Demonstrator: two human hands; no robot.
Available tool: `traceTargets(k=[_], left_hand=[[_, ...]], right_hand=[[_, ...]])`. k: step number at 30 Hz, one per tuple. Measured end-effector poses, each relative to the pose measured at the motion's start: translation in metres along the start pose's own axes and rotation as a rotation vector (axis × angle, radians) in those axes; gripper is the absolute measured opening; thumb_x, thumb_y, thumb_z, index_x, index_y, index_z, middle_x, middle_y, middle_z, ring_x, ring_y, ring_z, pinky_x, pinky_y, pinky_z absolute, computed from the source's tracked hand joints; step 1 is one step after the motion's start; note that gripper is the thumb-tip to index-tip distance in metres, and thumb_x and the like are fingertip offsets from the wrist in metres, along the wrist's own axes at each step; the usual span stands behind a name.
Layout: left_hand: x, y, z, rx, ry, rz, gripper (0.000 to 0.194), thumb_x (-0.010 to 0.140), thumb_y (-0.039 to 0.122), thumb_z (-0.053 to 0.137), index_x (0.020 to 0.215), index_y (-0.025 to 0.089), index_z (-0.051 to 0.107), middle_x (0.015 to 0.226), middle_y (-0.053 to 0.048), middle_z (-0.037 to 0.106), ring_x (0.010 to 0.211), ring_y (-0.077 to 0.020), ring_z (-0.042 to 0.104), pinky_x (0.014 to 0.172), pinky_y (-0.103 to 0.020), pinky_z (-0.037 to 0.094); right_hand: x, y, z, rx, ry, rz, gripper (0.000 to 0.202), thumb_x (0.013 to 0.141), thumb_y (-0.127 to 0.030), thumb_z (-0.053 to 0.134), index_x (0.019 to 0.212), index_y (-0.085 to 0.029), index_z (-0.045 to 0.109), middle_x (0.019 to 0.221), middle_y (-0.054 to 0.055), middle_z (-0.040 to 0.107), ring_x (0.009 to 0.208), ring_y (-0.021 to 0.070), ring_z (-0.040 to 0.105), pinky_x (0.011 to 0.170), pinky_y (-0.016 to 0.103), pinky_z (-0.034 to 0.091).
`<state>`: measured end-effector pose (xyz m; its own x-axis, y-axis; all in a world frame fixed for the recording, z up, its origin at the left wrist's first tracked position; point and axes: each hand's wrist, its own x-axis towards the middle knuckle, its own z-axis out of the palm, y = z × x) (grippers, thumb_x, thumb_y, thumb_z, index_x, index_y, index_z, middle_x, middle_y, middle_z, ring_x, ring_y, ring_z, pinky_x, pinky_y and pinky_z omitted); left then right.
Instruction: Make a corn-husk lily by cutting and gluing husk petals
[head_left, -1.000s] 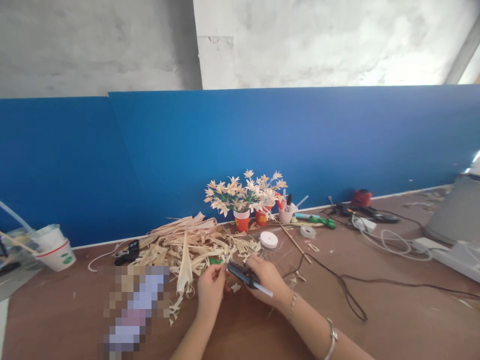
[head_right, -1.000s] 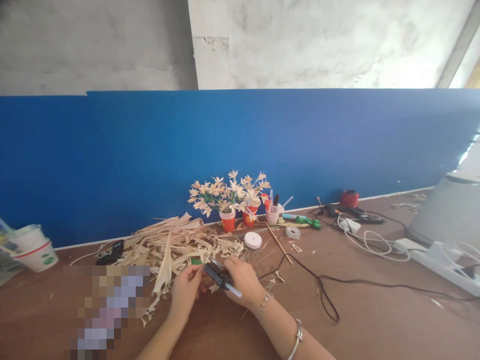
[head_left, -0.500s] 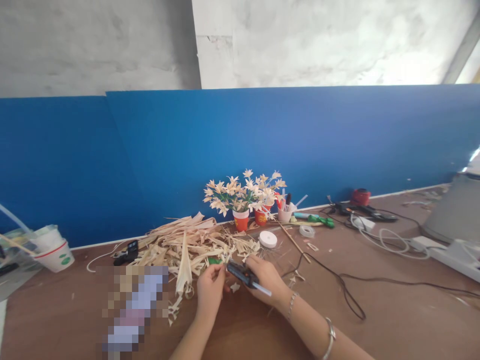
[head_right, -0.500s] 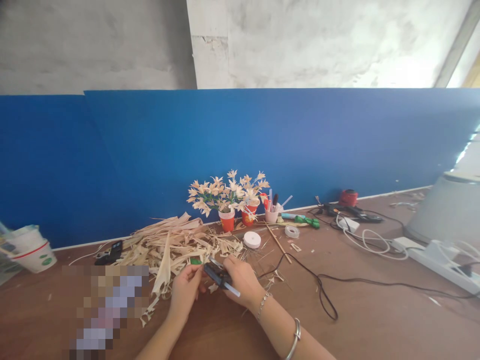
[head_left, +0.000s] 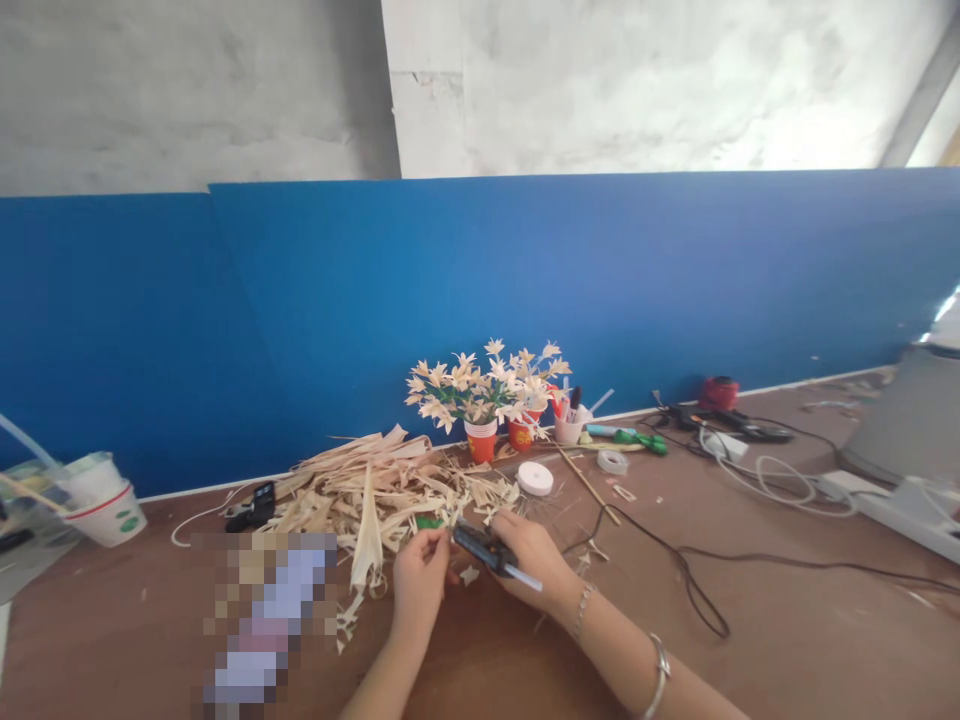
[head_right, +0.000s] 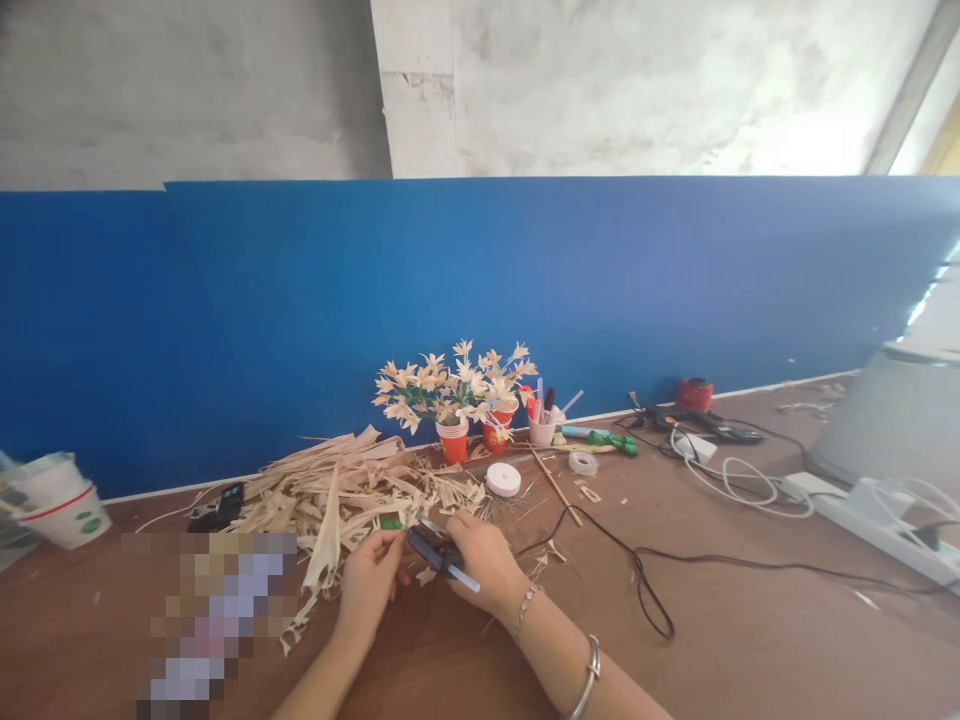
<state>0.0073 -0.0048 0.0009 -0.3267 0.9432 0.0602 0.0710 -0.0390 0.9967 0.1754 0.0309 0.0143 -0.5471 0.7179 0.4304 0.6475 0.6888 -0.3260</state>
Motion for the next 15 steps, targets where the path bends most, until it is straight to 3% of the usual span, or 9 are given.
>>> traceTargets(k=[4, 10, 15], left_hand=[[-0.0007, 0.0015, 0.0005, -0.008, 0.012, -0.006, 0.034, 0.068, 0.049, 0.058, 0.073, 0.016, 0.063, 0.062, -0.003, 0.066, 0.032, -0.0087, 0.048, 0.030, -0.018, 0.025], [-0.0010, 0.0020, 0.0001, -0.006, 0.007, -0.008, 0.033, 0.069, 0.047, 0.057, 0.074, 0.016, 0.063, 0.050, 0.001, 0.061, 0.031, -0.0095, 0.047, 0.030, -0.018, 0.025], [-0.0017, 0.0023, -0.0008, -0.005, 0.002, -0.013, 0.032, 0.070, 0.046, 0.057, 0.074, 0.016, 0.062, 0.057, -0.001, 0.064, 0.031, -0.0085, 0.047, 0.031, -0.018, 0.026]], right_hand=[[0.0000, 0.0002, -0.0001, 0.006, 0.010, -0.008, 0.011, 0.071, -0.023, 0.056, 0.074, -0.020, 0.045, 0.076, 0.002, 0.053, 0.067, 0.0166, 0.053, 0.057, 0.023, 0.034], [-0.0003, 0.0004, 0.0004, -0.003, 0.008, -0.009, 0.011, 0.072, -0.023, 0.056, 0.074, -0.020, 0.045, 0.075, 0.002, 0.053, 0.066, 0.0163, 0.053, 0.057, 0.023, 0.034], [0.0001, -0.0008, -0.0016, -0.001, 0.009, -0.004, 0.013, 0.072, -0.024, 0.057, 0.073, -0.020, 0.045, 0.076, 0.002, 0.054, 0.067, 0.0168, 0.054, 0.057, 0.023, 0.034]])
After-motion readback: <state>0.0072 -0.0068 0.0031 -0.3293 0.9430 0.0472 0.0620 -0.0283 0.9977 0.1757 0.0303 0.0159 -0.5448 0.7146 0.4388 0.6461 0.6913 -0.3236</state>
